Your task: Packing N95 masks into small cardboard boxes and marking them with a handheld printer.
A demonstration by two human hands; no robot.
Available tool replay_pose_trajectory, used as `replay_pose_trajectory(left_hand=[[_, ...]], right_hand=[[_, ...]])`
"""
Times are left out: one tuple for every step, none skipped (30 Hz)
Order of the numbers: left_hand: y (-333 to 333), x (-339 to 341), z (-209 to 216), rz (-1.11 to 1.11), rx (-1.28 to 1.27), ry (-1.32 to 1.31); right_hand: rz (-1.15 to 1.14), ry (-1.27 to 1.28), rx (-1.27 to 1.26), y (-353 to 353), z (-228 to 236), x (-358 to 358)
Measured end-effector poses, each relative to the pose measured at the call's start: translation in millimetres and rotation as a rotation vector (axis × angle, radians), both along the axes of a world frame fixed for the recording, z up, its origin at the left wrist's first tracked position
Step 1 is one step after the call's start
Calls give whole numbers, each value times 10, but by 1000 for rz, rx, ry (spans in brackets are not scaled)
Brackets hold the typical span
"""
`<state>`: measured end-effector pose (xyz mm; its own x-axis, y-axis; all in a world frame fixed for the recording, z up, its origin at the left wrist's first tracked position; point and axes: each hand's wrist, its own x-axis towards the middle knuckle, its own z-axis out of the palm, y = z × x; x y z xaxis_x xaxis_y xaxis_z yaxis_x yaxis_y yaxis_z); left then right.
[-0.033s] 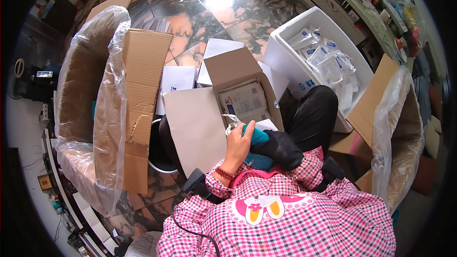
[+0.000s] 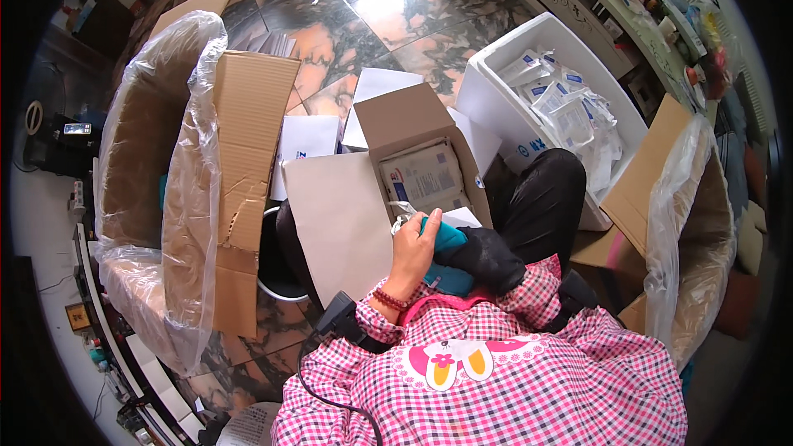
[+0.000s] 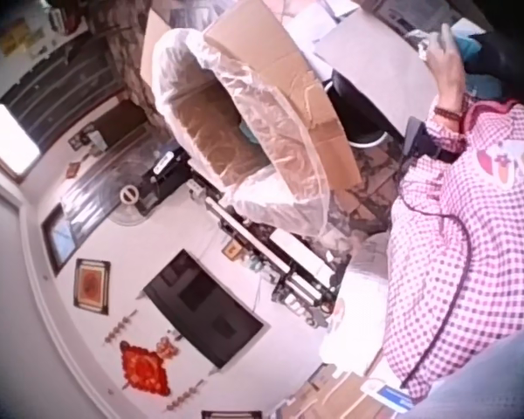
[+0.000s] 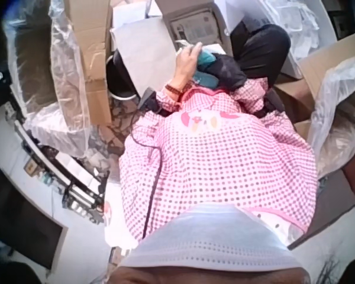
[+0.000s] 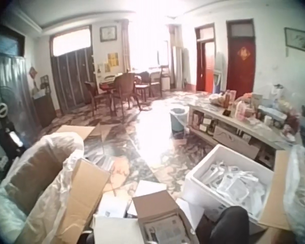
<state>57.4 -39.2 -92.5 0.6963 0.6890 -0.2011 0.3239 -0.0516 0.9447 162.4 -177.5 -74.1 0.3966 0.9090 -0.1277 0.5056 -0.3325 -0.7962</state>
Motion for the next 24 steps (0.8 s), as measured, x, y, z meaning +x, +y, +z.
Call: replay_pose_trajectory(left_hand=[[41,10,18,-34,-58,-5],[92,23,37,-68,-116,-12],[163,35,167,-162,-242,-65],[270,43,169,-163,-240,-68],[379,52,166,-343,-28,-80],[445,62,165,-513,191,-87],[445,102,327,-471,-28,-124],[490,132,416,-471,-24,-127],[568,146,492,-537,122,-107],[628,122,528,-592,267,-80],[658,102,526,-555,279,-65],[692,87,545,-553,283,-67],[736,67,557,-537,266,17],[778,43,565,-520,249,101],[820,8,554,-472,268,58],[861,-30,535,-473,269,57],[900,-66,514,-454,350,88],[930,-93,504,-433,430,119],[950,-105,502,-430,410,152],[971,-123,484,-430,409,150],[994,-145,461,-416,462,167],[1020,-164,443,-402,515,183],[1060,-187,432,-401,515,181],[1101,-200,439,-339,598,223]], right_hand=[[-37,238,51,43,15,40],[-34,234,54,66,58,156],[-80,339,-39,105,173,340],[-129,440,-132,143,318,496],[-143,550,-63,182,479,611],[-149,663,8,231,651,700],[-129,451,7,275,856,760],[-129,447,11,289,917,861],[-110,290,-17,275,966,971],[-83,138,-45,303,1069,990],[-151,131,-28,293,1229,957],[-150,128,-25,267,1201,1040],[-233,368,81,207,1126,1208],[-315,608,187,134,1078,1352],[-372,623,219,78,1085,1424],[-373,622,220,31,1088,1462],[-414,649,232,-7,1106,1489],[-455,676,243,-40,1126,1509],[-387,525,302,-81,1151,1485],[-387,524,302,-102,1193,1459],[-443,641,346,-80,1328,1400],[-499,759,390,-67,1405,1373],[-503,728,361,-81,1392,1394],[-503,726,362,-84,1367,1387]])
